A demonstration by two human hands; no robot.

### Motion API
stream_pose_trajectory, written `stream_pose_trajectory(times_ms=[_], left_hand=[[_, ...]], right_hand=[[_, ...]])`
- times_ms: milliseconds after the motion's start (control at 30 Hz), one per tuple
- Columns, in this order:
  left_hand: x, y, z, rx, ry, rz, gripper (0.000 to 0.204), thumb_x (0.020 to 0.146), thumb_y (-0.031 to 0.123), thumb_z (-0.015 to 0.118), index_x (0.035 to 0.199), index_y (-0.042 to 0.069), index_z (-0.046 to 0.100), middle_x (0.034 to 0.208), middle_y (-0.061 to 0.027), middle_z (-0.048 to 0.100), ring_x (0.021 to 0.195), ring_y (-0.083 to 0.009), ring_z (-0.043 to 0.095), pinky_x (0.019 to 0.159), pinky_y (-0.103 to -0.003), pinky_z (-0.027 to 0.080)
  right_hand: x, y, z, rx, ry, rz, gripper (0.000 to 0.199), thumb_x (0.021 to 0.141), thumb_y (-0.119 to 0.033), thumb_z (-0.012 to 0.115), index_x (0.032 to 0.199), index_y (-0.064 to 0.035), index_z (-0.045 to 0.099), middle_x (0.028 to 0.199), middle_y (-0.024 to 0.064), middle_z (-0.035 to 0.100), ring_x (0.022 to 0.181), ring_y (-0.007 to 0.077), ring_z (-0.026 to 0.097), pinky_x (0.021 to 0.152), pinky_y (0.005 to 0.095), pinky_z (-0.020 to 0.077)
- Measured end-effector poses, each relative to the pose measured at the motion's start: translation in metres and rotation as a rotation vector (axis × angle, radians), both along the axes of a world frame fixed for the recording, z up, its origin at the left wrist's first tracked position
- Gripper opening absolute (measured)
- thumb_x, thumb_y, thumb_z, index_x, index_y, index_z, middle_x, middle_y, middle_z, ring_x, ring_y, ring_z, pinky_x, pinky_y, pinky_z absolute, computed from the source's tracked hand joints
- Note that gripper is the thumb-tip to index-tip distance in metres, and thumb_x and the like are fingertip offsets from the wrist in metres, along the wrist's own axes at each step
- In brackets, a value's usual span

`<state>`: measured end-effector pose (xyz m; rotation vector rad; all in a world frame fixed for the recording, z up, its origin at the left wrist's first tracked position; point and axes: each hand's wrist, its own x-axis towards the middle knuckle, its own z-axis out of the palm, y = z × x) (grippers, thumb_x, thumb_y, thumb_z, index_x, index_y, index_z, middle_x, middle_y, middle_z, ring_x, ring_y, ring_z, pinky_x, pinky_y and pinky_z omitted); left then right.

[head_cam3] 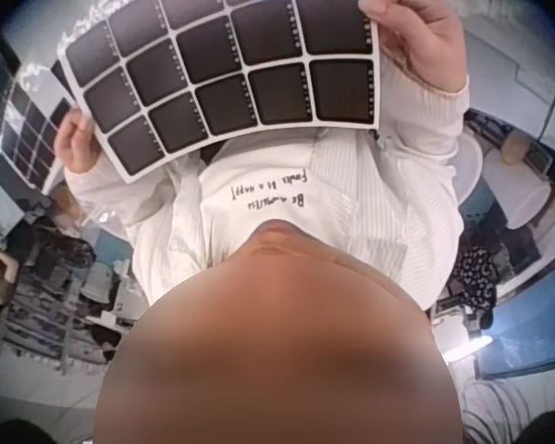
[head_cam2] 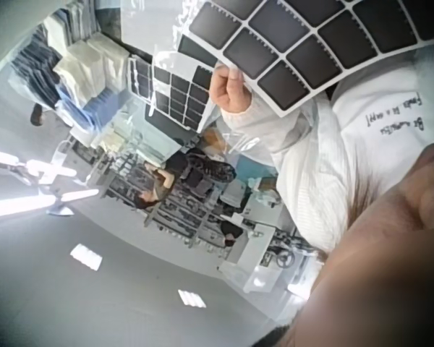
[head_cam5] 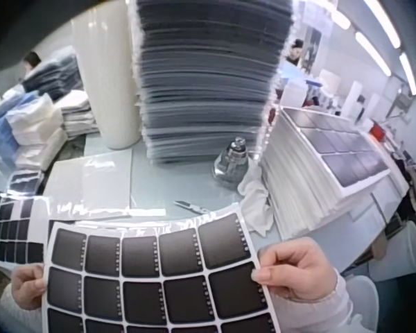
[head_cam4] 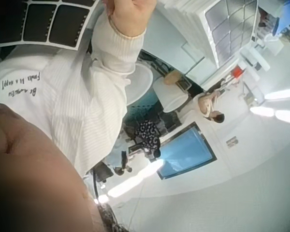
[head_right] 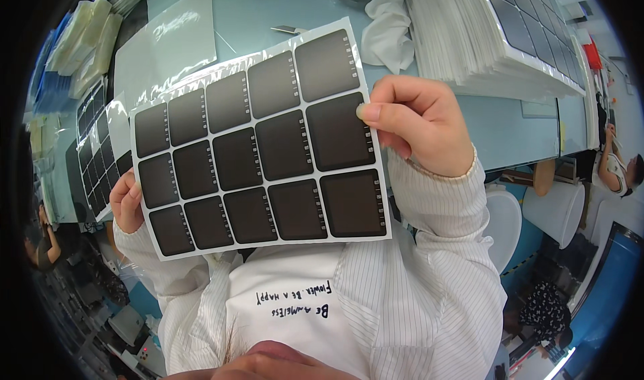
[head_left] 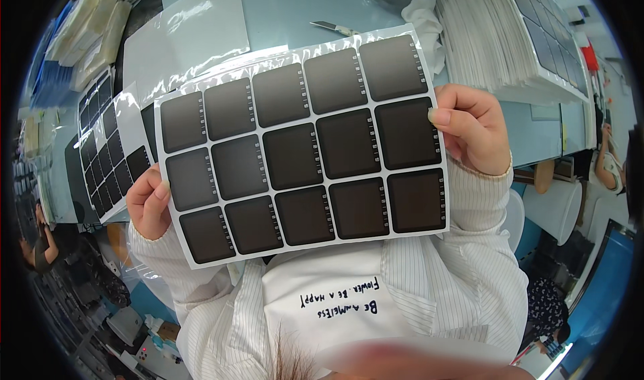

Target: Inspecting and cleaning sheets of small solar cells at a factory workstation.

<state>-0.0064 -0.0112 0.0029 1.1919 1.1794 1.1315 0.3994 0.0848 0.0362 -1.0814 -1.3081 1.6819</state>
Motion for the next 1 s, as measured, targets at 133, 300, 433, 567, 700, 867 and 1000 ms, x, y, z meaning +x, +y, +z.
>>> stream_pose_trajectory(times_ms=[133, 300, 433, 567, 700, 867, 1000], left_hand=[[0.0, 0.0, -0.001, -0.003, -0.014, 0.008, 0.019, 0.082, 0.01, 0.05, 0.065, 0.003, 0.045, 0.079, -0.005, 0.051, 0.071, -0.0106, 0.044, 0.068, -0.023, 0.034], [-0.001, 0.003, 0.001, -0.083, -0.059, 0.043, 0.018, 0.083, 0.01, 0.048, 0.066, 0.005, 0.043, 0.079, -0.0048, 0.052, 0.069, -0.0092, 0.045, 0.067, -0.021, 0.035], [-0.001, 0.009, 0.001, -0.073, -0.025, 0.064, 0.016, 0.082, 0.009, 0.046, 0.067, 0.005, 0.044, 0.079, -0.0049, 0.052, 0.068, -0.0087, 0.046, 0.066, -0.02, 0.035], [0.003, 0.012, 0.002, -0.08, -0.108, 0.063, 0.013, 0.083, 0.008, 0.045, 0.07, 0.004, 0.044, 0.08, -0.006, 0.052, 0.069, -0.0094, 0.046, 0.067, -0.02, 0.035], [0.005, 0.014, 0.005, -0.07, -0.078, 0.074, 0.012, 0.083, 0.008, 0.044, 0.072, 0.003, 0.045, 0.08, -0.0065, 0.053, 0.069, -0.0096, 0.046, 0.066, -0.02, 0.036], [0.006, 0.013, 0.006, -0.068, -0.077, 0.068, 0.013, 0.084, 0.009, 0.044, 0.073, 0.003, 0.046, 0.08, -0.0062, 0.053, 0.068, -0.0093, 0.046, 0.065, -0.02, 0.036], [0.003, 0.01, 0.008, -0.073, -0.059, 0.094, 0.013, 0.084, 0.011, 0.045, 0.073, 0.003, 0.046, 0.08, -0.0053, 0.053, 0.067, -0.0085, 0.046, 0.064, -0.02, 0.036]], right_hand=[[0.0, 0.0, 0.001, -0.002, 0.027, -0.013, 0.016, 0.079, -0.011, 0.06, 0.067, -0.0014, 0.056, 0.054, -0.0014, 0.048, 0.04, 0.0027, 0.035, 0.039, 0.0187, 0.0238], [0.0, 0.003, 0.004, -0.001, 0.011, -0.025, 0.016, 0.079, -0.011, 0.059, 0.067, -0.0018, 0.056, 0.051, -0.0019, 0.047, 0.039, 0.0029, 0.034, 0.039, 0.0188, 0.0233], [0.0, 0.008, 0.005, -0.019, 0.047, -0.048, 0.015, 0.08, -0.011, 0.058, 0.068, -0.002, 0.056, 0.049, -0.0025, 0.046, 0.037, 0.0027, 0.033, 0.038, 0.0186, 0.0229], [0.001, 0.014, 0.004, -0.023, 0.049, -0.055, 0.013, 0.08, -0.009, 0.057, 0.069, -0.0018, 0.057, 0.049, -0.0023, 0.046, 0.036, 0.0027, 0.033, 0.037, 0.0183, 0.0225], [0.001, 0.017, 0.002, 0.008, 0.055, -0.053, 0.013, 0.081, -0.009, 0.055, 0.071, -0.0022, 0.059, 0.05, -0.0014, 0.047, 0.035, 0.003, 0.032, 0.036, 0.0181, 0.022], [0.002, 0.018, 0.001, 0.004, 0.048, -0.036, 0.014, 0.081, -0.011, 0.055, 0.071, -0.0026, 0.059, 0.05, -0.0012, 0.047, 0.035, 0.0029, 0.031, 0.036, 0.018, 0.0218], [0.001, 0.017, 0.0, 0.017, 0.02, -0.044, 0.014, 0.081, -0.011, 0.055, 0.07, -0.0036, 0.058, 0.053, -0.002, 0.047, 0.036, 0.0026, 0.032, 0.036, 0.0177, 0.0216]])
